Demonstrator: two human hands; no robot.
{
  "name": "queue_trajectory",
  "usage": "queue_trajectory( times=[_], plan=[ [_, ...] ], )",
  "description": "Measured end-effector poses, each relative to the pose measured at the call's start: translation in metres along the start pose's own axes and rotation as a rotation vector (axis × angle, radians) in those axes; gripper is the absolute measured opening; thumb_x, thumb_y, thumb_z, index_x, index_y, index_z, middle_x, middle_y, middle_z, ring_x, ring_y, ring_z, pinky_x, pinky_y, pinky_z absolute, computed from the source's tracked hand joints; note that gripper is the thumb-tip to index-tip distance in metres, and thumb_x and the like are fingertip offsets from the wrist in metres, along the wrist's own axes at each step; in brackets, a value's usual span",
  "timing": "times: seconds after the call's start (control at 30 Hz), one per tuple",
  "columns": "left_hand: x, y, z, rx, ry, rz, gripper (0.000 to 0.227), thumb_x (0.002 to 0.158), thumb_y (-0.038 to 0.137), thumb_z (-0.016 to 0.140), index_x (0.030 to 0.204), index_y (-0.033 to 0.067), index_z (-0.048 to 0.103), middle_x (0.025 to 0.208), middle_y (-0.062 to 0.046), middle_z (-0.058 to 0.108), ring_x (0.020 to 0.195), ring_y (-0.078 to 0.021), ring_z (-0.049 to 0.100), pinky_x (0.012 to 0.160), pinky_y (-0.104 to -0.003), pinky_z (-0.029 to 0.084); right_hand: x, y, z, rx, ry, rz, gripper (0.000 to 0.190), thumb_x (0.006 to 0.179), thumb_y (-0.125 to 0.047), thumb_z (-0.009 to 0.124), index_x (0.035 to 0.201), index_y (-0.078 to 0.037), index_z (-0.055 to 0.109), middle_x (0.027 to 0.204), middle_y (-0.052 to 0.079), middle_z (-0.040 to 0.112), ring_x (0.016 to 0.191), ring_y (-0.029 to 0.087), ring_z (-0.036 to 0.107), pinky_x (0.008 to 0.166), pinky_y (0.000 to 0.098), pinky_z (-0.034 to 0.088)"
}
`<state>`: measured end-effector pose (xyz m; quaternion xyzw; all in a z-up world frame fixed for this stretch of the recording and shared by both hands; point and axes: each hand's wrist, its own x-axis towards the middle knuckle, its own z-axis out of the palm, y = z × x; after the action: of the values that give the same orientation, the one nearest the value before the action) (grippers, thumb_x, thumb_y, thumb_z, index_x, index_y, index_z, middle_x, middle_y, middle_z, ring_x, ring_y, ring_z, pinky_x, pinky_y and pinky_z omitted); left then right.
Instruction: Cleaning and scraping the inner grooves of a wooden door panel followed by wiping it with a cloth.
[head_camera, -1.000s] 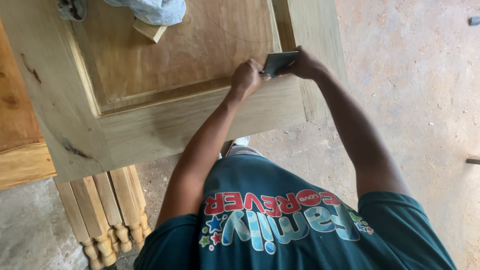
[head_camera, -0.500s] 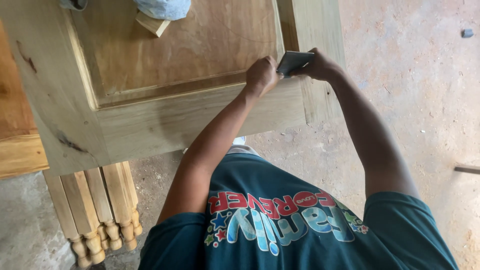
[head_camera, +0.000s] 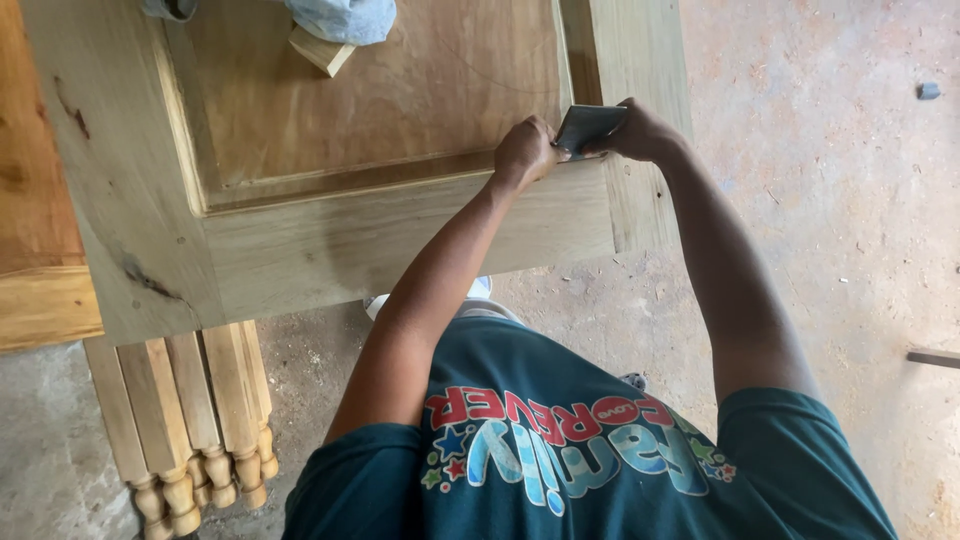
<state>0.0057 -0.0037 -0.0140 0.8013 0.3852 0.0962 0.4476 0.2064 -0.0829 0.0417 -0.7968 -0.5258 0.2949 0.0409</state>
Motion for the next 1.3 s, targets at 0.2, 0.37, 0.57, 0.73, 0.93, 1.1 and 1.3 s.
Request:
queue_trajectory(
  times=[0.2, 0.37, 0.57, 0.73, 0.93, 1.1, 1.3],
  plan=[
    [0.005, -0.01, 0.005, 0.084, -0.006, 0.05, 0.039, 0.084, 0.038, 0.085, 0.096, 0.0038, 0.071, 0.082, -0.008, 0.075, 0.065, -0.0176, 0.07, 0.063, -0.032, 0.058, 0.004, 0.012, 0.007, 0.109, 0.02, 0.057, 0.061, 0.073, -0.026, 0.095, 0.11, 0.008, 0.061, 0.073, 0.014, 0.066, 0.049, 0.018, 0.056, 0.043, 0.0309, 0.045],
    [-0.036, -0.023, -0.056, -0.078, -0.111, -0.049, 0.027, 0.086, 0.027, 0.076, 0.104, 0.0077, 0.075, 0.109, -0.02, 0.076, 0.113, -0.0386, 0.071, 0.097, -0.05, 0.06, 0.002, -0.036, 0.027, 0.32, 0.003, 0.019, 0.05, 0.074, -0.021, 0.094, 0.087, 0.004, 0.052, 0.058, 0.012, 0.056, 0.045, 0.015, 0.057, 0.04, 0.0239, 0.043],
    [-0.07, -0.079, -0.117, -0.042, -0.093, -0.089, 0.021, 0.091, 0.02, 0.065, 0.106, 0.0109, 0.077, 0.107, -0.018, 0.077, 0.112, -0.0378, 0.071, 0.096, -0.05, 0.059, 0.028, -0.104, 0.081, 0.101, 0.06, 0.015, 0.041, 0.066, -0.042, 0.097, 0.081, -0.01, 0.075, 0.075, 0.016, 0.07, 0.073, 0.035, 0.07, 0.064, 0.0459, 0.051],
    [-0.11, -0.126, -0.159, -0.024, -0.06, -0.097, 0.022, 0.086, 0.022, 0.074, 0.107, 0.016, 0.079, 0.106, -0.014, 0.078, 0.109, -0.0378, 0.072, 0.094, -0.051, 0.059, 0.035, -0.171, 0.114, 0.137, 0.043, -0.03, 0.037, 0.066, -0.037, 0.096, 0.079, -0.009, 0.076, 0.072, 0.015, 0.069, 0.071, 0.034, 0.069, 0.063, 0.0466, 0.049],
    [-0.138, -0.191, -0.214, -0.016, -0.039, -0.094, 0.022, 0.091, 0.016, 0.066, 0.108, 0.0142, 0.08, 0.107, -0.017, 0.077, 0.109, -0.0394, 0.071, 0.095, -0.052, 0.058, 0.043, -0.252, 0.155, 0.196, 0.023, -0.09, 0.036, 0.067, -0.038, 0.095, 0.078, -0.01, 0.075, 0.077, 0.018, 0.071, 0.078, 0.037, 0.07, 0.065, 0.0467, 0.049],
    [-0.176, -0.249, -0.278, 0.09, -0.008, -0.104, 0.026, 0.089, 0.014, 0.059, 0.101, 0.0149, 0.081, 0.101, -0.016, 0.077, 0.102, -0.0435, 0.071, 0.092, -0.056, 0.058, 0.06, -0.332, 0.204, 0.226, 0.0, -0.17, 0.034, 0.064, -0.039, 0.096, 0.077, -0.014, 0.077, 0.073, 0.013, 0.071, 0.075, 0.034, 0.071, 0.064, 0.0439, 0.049],
    [-0.224, -0.284, -0.343, 0.154, 0.031, -0.12, 0.018, 0.087, 0.024, 0.074, 0.097, 0.01, 0.08, 0.093, -0.02, 0.077, 0.096, -0.0457, 0.072, 0.085, -0.058, 0.057, 0.061, -0.415, 0.236, 0.29, -0.037, -0.226, 0.023, 0.069, -0.031, 0.093, 0.077, -0.016, 0.078, 0.072, 0.007, 0.073, 0.07, 0.026, 0.072, 0.063, 0.0369, 0.052]
  ],
)
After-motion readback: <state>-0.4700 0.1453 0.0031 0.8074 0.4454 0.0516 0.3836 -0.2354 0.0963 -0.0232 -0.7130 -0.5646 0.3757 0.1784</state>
